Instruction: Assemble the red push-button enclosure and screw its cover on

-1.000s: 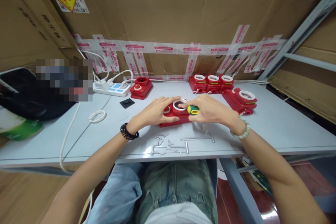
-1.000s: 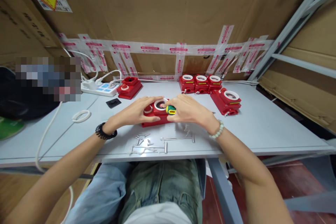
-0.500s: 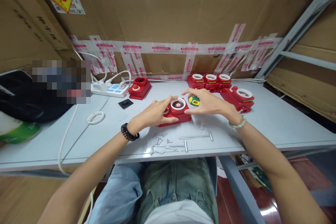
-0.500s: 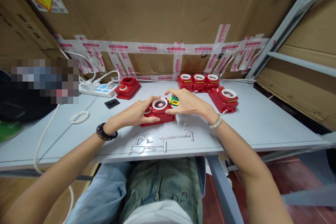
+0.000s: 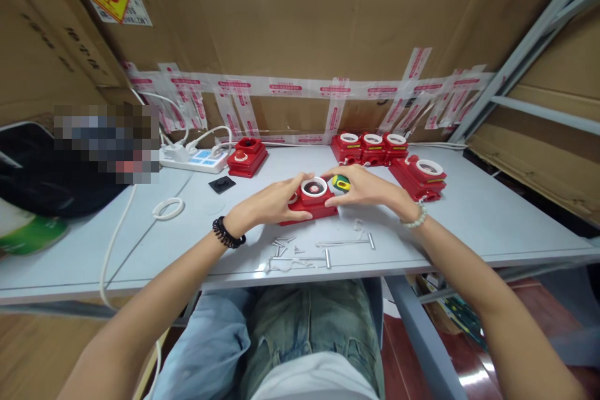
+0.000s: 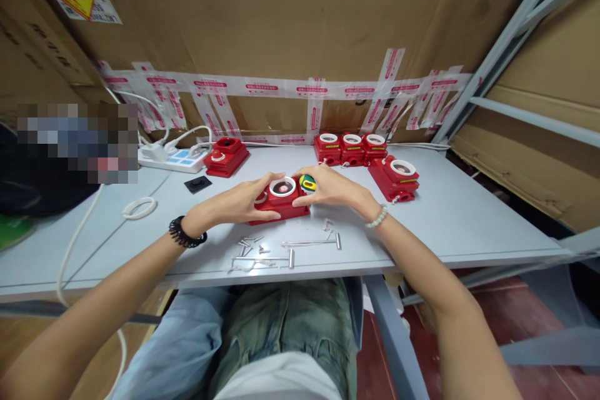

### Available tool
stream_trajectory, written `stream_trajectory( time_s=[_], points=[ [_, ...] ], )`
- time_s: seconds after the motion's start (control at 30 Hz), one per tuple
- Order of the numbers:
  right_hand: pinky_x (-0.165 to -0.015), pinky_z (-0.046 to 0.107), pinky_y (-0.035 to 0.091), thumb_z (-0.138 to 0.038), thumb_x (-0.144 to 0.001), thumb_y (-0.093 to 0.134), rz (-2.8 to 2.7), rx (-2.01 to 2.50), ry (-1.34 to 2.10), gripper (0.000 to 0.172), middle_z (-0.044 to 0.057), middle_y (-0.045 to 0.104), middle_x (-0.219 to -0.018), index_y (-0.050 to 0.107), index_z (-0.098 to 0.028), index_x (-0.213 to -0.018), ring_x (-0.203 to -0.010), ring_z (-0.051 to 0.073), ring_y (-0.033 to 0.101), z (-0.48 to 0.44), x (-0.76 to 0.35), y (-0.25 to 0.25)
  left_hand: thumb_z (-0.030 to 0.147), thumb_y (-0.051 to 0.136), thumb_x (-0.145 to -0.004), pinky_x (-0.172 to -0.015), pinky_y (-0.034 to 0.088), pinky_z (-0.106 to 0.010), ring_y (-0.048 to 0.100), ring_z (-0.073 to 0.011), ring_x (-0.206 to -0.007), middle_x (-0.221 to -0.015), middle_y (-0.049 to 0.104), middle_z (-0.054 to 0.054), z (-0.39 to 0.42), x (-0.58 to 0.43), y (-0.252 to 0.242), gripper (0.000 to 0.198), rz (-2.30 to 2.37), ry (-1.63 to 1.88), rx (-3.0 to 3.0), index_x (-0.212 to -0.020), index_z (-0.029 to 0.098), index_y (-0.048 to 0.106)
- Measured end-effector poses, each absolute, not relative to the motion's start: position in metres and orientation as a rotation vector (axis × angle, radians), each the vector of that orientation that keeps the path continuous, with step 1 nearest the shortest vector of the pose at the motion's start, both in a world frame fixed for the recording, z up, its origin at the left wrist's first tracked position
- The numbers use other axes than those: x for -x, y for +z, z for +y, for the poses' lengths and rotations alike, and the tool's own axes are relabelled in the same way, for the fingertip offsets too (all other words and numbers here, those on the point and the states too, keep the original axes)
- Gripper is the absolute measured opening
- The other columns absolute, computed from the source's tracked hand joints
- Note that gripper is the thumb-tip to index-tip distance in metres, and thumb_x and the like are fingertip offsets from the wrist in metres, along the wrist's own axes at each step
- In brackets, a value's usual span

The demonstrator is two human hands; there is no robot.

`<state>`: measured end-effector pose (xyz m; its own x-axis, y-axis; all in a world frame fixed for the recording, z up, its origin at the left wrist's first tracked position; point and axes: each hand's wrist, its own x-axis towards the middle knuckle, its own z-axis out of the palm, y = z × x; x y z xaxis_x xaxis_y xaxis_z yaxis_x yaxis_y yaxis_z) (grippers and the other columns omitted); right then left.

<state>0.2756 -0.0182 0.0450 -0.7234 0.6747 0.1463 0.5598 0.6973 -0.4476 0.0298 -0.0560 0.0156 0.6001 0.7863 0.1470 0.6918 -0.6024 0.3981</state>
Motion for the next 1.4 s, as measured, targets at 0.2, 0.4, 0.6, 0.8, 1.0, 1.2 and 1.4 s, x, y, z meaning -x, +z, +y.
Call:
stream_trajectory(
  time_s=[0.2,0.4,0.6,0.8,1.0,1.2,1.4],
  points=[
    [-0.093,0.036,0.049,-0.047,-0.078,0.074,-2.604,0.952,0.589,0.061,0.014,0.069,-0.123,0.063,-0.014,-0.128,-0.106,0.025,0.067,-0.017,-0.277,0.045,0.059,0.060,-0.086,-0.092,0.049,-0.044,0.065,-0.0354,-0.113,-0.124,0.066,-0.018,-0.060,-0.035,0.016,0.081,1.343,0.381,-2.597,-0.148,0.019,0.028],
    [-0.092,0.036,0.050,-0.046,-0.077,0.074,-2.611,0.938,0.598,0.062,0.013,0.070,-0.122,0.062,-0.015,-0.129,-0.105,0.025,0.067,-0.018,-0.277,0.046,0.060,0.061,-0.086,-0.091,0.048,-0.043,0.065,-0.0353,-0.112,-0.124,0.066,-0.017,-0.062,-0.038,0.020,0.081,1.407,0.286,-2.604,-0.148,0.020,0.027],
    [-0.092,0.039,0.051,-0.045,-0.065,0.083,-2.500,1.018,0.577,0.063,0.012,0.072,-0.116,0.068,-0.016,-0.119,-0.105,0.027,0.068,-0.013,-0.280,0.046,0.060,0.058,-0.088,-0.097,0.042,-0.050,0.061,-0.0358,-0.118,-0.133,0.061,-0.018,-0.064,-0.041,0.026,0.080,1.463,0.162,-2.585,-0.148,0.020,0.024],
    [-0.042,0.023,0.041,-0.030,-0.076,0.067,-1.705,0.981,0.668,0.012,-0.004,0.059,-0.051,0.064,-0.019,-0.075,-0.041,0.010,0.052,-0.026,-0.277,0.078,0.059,0.056,-0.089,-0.096,0.040,-0.050,0.058,-0.0351,-0.120,-0.137,0.058,-0.018,-0.061,-0.039,0.027,0.077,1.423,0.158,-2.592,-0.147,0.022,0.023],
    [-0.037,0.022,0.042,-0.052,-0.083,0.060,-1.660,0.902,0.888,0.040,0.001,0.059,-0.046,0.059,-0.018,-0.060,-0.039,0.011,0.056,-0.048,-0.263,0.087,0.063,0.055,-0.087,-0.095,0.041,-0.047,0.060,-0.0346,-0.118,-0.138,0.058,-0.017,-0.057,-0.031,0.028,0.082,1.415,0.136,-2.574,-0.149,0.022,0.021],
    [-0.035,0.020,0.045,-0.050,-0.077,0.071,-1.717,0.841,1.086,0.039,0.000,0.063,-0.047,0.059,-0.016,-0.060,-0.036,0.011,0.058,-0.063,-0.252,0.072,0.061,0.056,-0.087,-0.091,0.043,-0.046,0.064,-0.0330,-0.108,-0.138,0.057,-0.015,-0.056,-0.028,0.028,0.079,1.392,0.148,-2.581,-0.147,0.024,0.022],
    [-0.035,0.021,0.048,-0.042,-0.070,0.077,-1.642,0.745,1.203,0.032,-0.002,0.062,-0.047,0.060,-0.017,-0.060,-0.037,0.013,0.060,-0.071,-0.242,0.063,0.057,0.055,-0.088,-0.089,0.044,-0.046,0.066,-0.0331,-0.103,-0.122,0.065,-0.014,-0.058,-0.028,0.030,0.074,1.401,0.136,-2.579,-0.146,0.023,0.023]
  ],
)
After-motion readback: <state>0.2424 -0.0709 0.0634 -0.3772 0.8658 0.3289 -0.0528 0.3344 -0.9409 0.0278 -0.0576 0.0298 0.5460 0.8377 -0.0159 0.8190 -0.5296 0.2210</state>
